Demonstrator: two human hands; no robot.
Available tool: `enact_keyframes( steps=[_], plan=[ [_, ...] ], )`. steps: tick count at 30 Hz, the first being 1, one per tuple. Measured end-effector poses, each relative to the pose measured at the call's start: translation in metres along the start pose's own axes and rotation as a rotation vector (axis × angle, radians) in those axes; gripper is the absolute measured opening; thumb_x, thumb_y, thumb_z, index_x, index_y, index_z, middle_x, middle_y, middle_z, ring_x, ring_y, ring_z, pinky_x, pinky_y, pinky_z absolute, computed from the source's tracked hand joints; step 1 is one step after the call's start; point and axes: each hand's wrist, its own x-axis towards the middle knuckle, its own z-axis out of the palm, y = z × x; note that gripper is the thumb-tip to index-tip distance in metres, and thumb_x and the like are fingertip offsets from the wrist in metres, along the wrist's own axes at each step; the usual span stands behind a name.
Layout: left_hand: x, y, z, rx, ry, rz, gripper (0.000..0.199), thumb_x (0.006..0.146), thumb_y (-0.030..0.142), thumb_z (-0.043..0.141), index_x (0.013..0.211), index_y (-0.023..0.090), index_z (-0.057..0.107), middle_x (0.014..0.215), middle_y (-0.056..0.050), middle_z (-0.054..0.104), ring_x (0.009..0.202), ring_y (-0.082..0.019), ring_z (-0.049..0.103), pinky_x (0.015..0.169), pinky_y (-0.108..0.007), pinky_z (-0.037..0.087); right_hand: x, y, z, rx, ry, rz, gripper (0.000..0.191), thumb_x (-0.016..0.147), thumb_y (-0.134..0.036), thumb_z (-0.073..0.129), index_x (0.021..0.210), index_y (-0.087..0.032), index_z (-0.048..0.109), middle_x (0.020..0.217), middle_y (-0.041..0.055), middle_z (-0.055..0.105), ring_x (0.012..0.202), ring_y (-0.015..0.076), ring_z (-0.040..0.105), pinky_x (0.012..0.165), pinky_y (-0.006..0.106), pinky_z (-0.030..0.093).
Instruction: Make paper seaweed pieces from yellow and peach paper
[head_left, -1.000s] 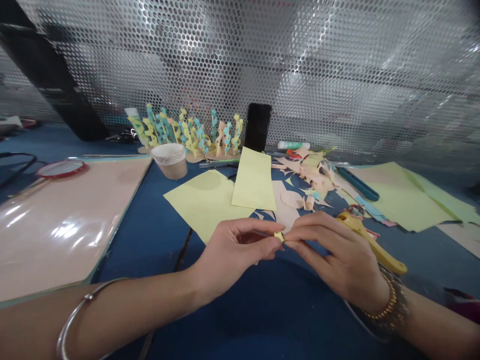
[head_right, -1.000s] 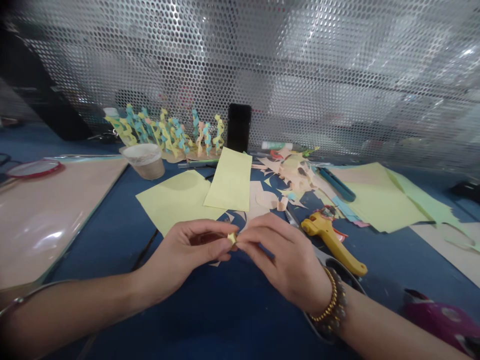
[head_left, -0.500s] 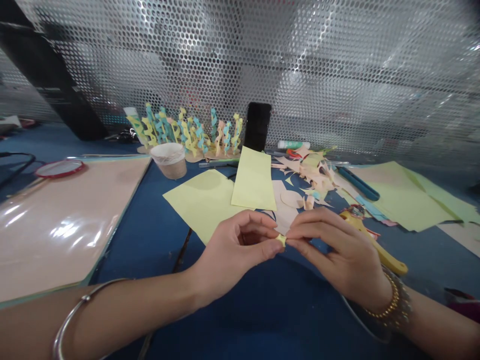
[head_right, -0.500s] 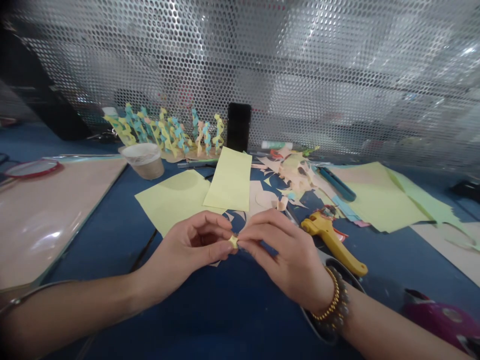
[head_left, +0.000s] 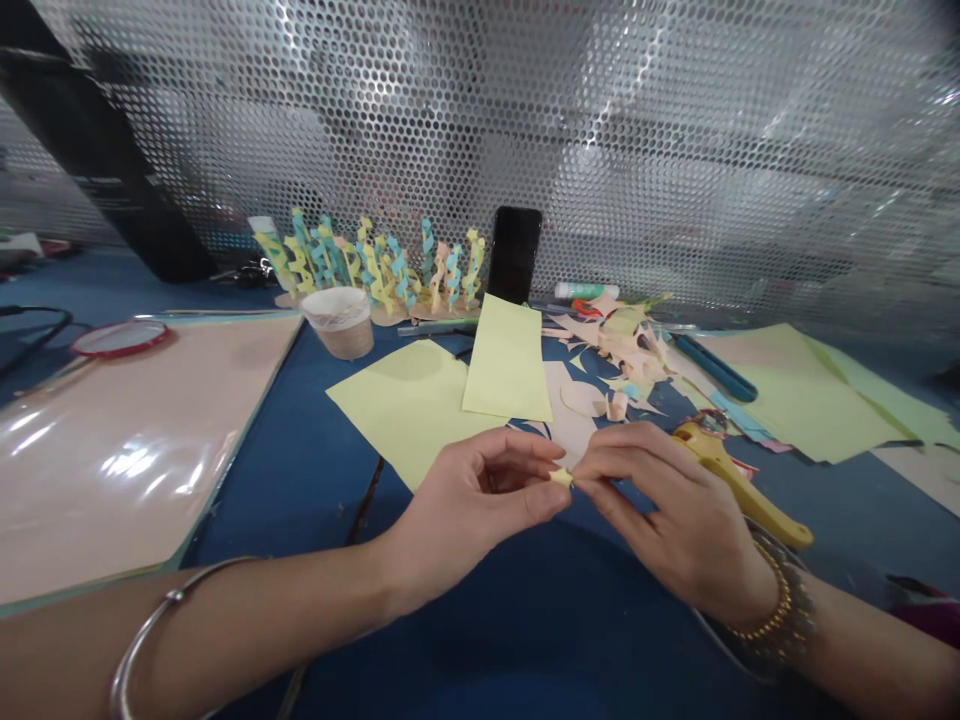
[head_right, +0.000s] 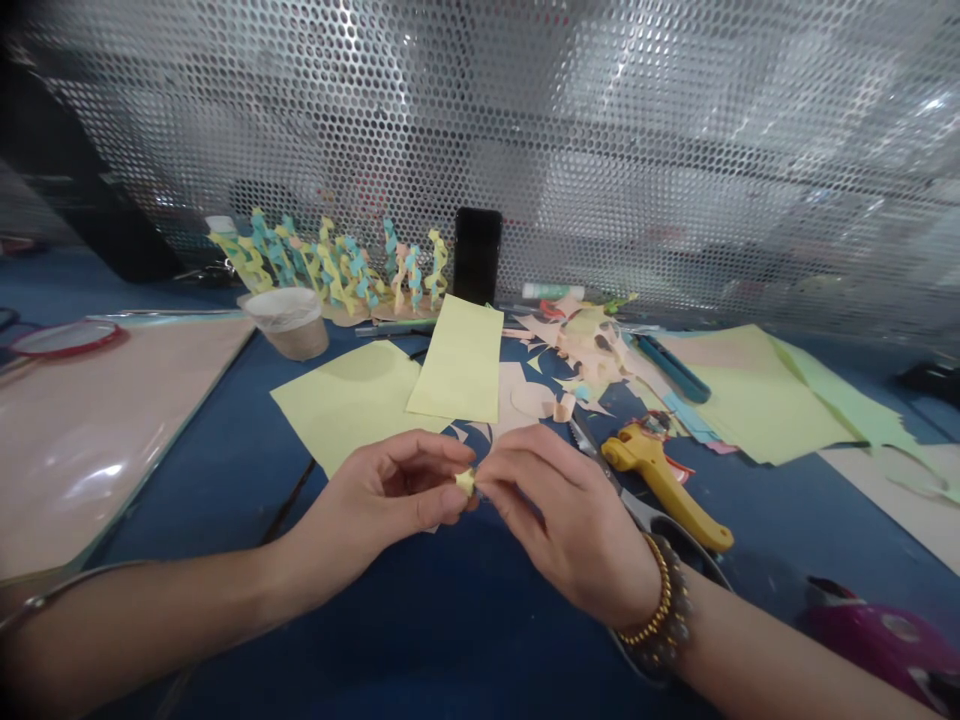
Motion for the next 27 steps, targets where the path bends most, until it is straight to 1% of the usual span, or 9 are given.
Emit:
enact_keyframes(
  steps=[4, 8, 9, 11, 14, 20, 27],
  plan=[
    [0.0001, -0.0009, -0.0010, 0.026, 0.017, -0.002, 0.015, 0.073, 0.023, 0.075, 0.084, 0.017, 0.068, 0.071, 0.000, 0.069, 0.066, -0.011, 0.063, 0.062, -0.021, 0.049, 0.0002, 0.0013, -0.0010, 0.028, 0.031, 0.001, 0.009, 0.083, -0.009, 0.060, 0.086, -0.017, 0.063, 0.083, 0.0040, 0.062, 0.077, 0.0138, 0.061, 0.072, 0.025, 0.052],
    [0.0003, -0.0002, -0.0012, 0.060, 0.041, -0.006, 0.018, 0.075, 0.025, 0.072, 0.091, 0.018, 0.072, 0.074, -0.002, 0.070, 0.068, -0.012, 0.062, 0.061, -0.022, 0.048, 0.0008, 0.0032, -0.0026, 0.012, 0.082, 0.056, 0.007, 0.083, -0.012, 0.061, 0.085, -0.018, 0.065, 0.081, 0.0044, 0.064, 0.076, 0.0166, 0.064, 0.080, 0.035, 0.052],
    [0.0004, 0.0000, -0.0010, 0.051, 0.038, -0.009, 0.019, 0.075, 0.026, 0.072, 0.093, 0.019, 0.072, 0.075, -0.002, 0.070, 0.069, -0.013, 0.063, 0.061, -0.022, 0.048, 0.0008, 0.0035, -0.0027, 0.012, 0.082, 0.059, 0.007, 0.083, -0.013, 0.061, 0.085, -0.018, 0.065, 0.082, 0.0045, 0.065, 0.076, 0.0169, 0.064, 0.081, 0.036, 0.052],
    [0.0007, 0.0002, -0.0006, 0.029, 0.031, -0.007, 0.020, 0.074, 0.024, 0.073, 0.093, 0.020, 0.072, 0.077, -0.002, 0.071, 0.072, -0.014, 0.065, 0.063, -0.023, 0.049, 0.0009, 0.0037, -0.0027, 0.033, 0.070, 0.053, 0.009, 0.083, -0.012, 0.061, 0.087, -0.019, 0.065, 0.083, 0.0047, 0.065, 0.077, 0.0166, 0.064, 0.078, 0.034, 0.053],
    [0.0011, -0.0001, -0.0006, 0.016, 0.029, -0.009, 0.016, 0.073, 0.022, 0.074, 0.089, 0.019, 0.071, 0.076, -0.001, 0.071, 0.071, -0.013, 0.065, 0.062, -0.021, 0.048, 0.0010, 0.0032, -0.0028, 0.060, 0.042, 0.036, 0.011, 0.084, -0.011, 0.060, 0.089, -0.019, 0.065, 0.086, 0.0052, 0.064, 0.079, 0.0155, 0.062, 0.072, 0.029, 0.053],
    [0.0000, 0.0002, -0.0015, 0.006, 0.007, -0.006, 0.012, 0.075, 0.020, 0.072, 0.086, 0.017, 0.071, 0.071, 0.000, 0.070, 0.068, -0.009, 0.064, 0.061, -0.017, 0.048, 0.0010, 0.0013, -0.0040, 0.060, 0.018, 0.014, 0.010, 0.084, -0.009, 0.060, 0.088, -0.016, 0.066, 0.086, 0.0050, 0.063, 0.079, 0.0125, 0.061, 0.075, 0.023, 0.052],
    [-0.0009, 0.0022, 0.0010, -0.007, 0.008, -0.015, 0.008, 0.074, 0.018, 0.073, 0.082, 0.017, 0.072, 0.069, 0.001, 0.071, 0.068, -0.008, 0.065, 0.061, -0.016, 0.049, 0.0005, -0.0013, -0.0024, 0.047, -0.014, 0.033, 0.008, 0.083, -0.008, 0.060, 0.083, -0.015, 0.064, 0.084, 0.0035, 0.061, 0.078, 0.0110, 0.060, 0.074, 0.020, 0.051]
  ],
)
